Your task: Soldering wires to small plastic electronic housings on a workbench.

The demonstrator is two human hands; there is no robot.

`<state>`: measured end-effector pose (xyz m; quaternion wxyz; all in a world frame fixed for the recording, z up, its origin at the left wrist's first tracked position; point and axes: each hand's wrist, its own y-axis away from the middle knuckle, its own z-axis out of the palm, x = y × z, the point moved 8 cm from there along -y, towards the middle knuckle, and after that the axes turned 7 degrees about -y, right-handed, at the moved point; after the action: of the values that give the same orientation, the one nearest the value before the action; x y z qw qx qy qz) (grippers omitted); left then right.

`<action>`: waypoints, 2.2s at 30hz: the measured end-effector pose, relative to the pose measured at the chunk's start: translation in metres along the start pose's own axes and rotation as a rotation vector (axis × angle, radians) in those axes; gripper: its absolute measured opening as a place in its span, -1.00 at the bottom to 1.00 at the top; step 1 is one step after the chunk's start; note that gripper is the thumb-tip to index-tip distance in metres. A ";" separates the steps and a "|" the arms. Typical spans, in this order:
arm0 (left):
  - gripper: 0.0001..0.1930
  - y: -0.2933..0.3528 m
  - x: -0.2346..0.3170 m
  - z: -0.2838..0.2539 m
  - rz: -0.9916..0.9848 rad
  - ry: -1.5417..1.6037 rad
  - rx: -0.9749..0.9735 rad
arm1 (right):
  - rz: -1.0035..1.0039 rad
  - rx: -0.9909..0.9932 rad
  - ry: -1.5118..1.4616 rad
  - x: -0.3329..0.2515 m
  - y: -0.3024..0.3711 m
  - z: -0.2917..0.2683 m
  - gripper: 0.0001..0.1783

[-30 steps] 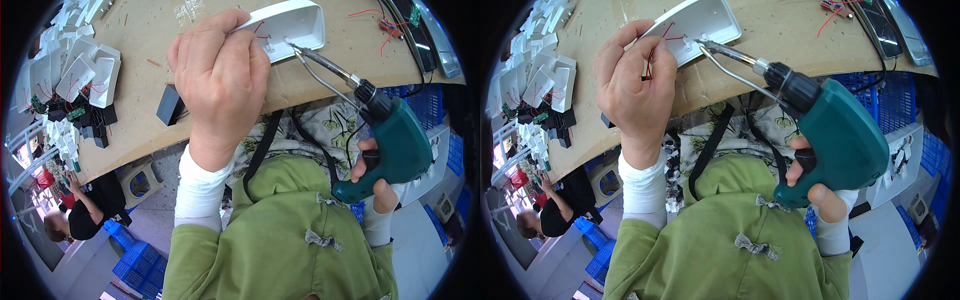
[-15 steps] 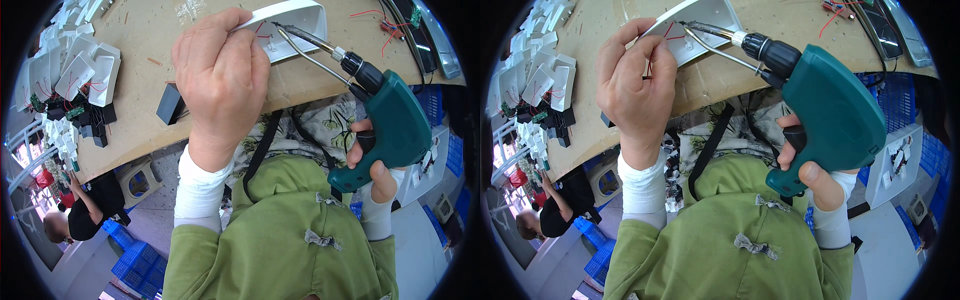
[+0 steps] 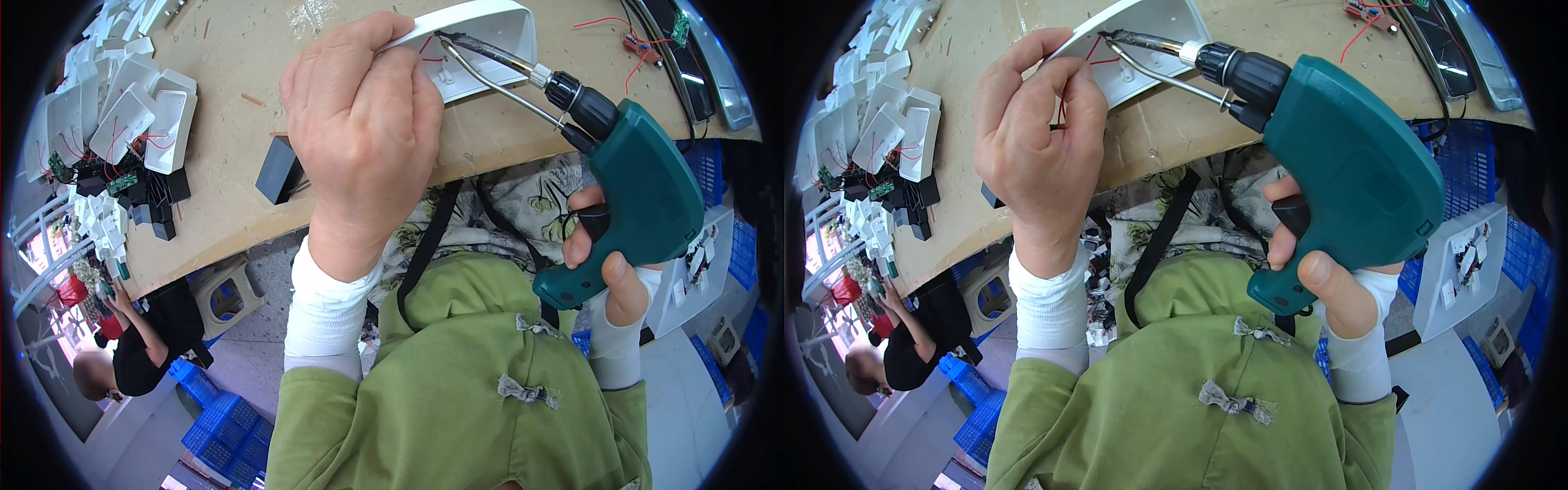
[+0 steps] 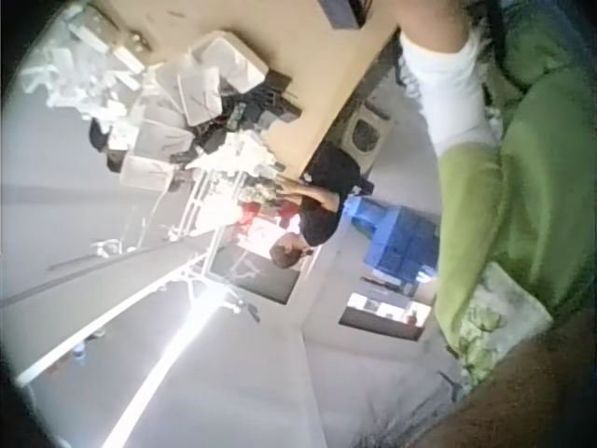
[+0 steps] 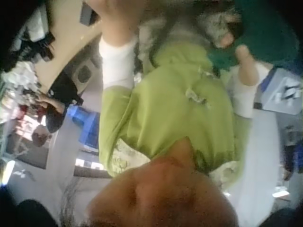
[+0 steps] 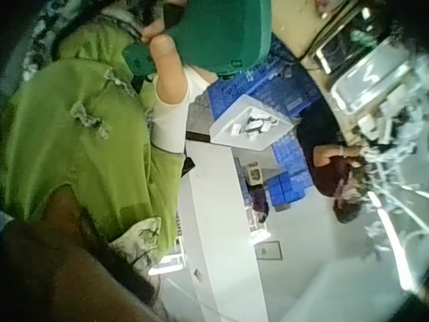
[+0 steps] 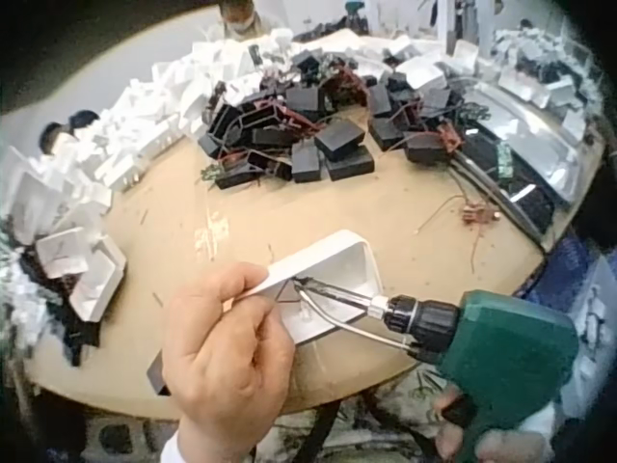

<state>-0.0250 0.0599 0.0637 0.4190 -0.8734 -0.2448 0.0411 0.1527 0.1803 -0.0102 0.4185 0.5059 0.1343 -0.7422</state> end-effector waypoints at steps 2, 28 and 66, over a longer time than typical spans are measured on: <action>-0.92 0.000 -0.001 0.000 -0.006 0.005 0.004 | -0.007 -0.009 0.009 -0.001 -0.001 0.000 -0.22; -0.92 0.000 0.000 -0.001 0.001 -0.007 -0.001 | -0.002 -0.027 0.082 -0.003 -0.001 -0.003 -0.31; -0.90 -0.006 0.014 -0.004 0.060 -0.109 -0.074 | -0.019 -0.023 0.097 -0.006 -0.001 -0.003 -0.27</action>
<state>-0.0137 0.0667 0.0733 0.3711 -0.8916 -0.2425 0.0921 0.1545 0.1854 -0.0068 0.4100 0.5351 0.1677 -0.7193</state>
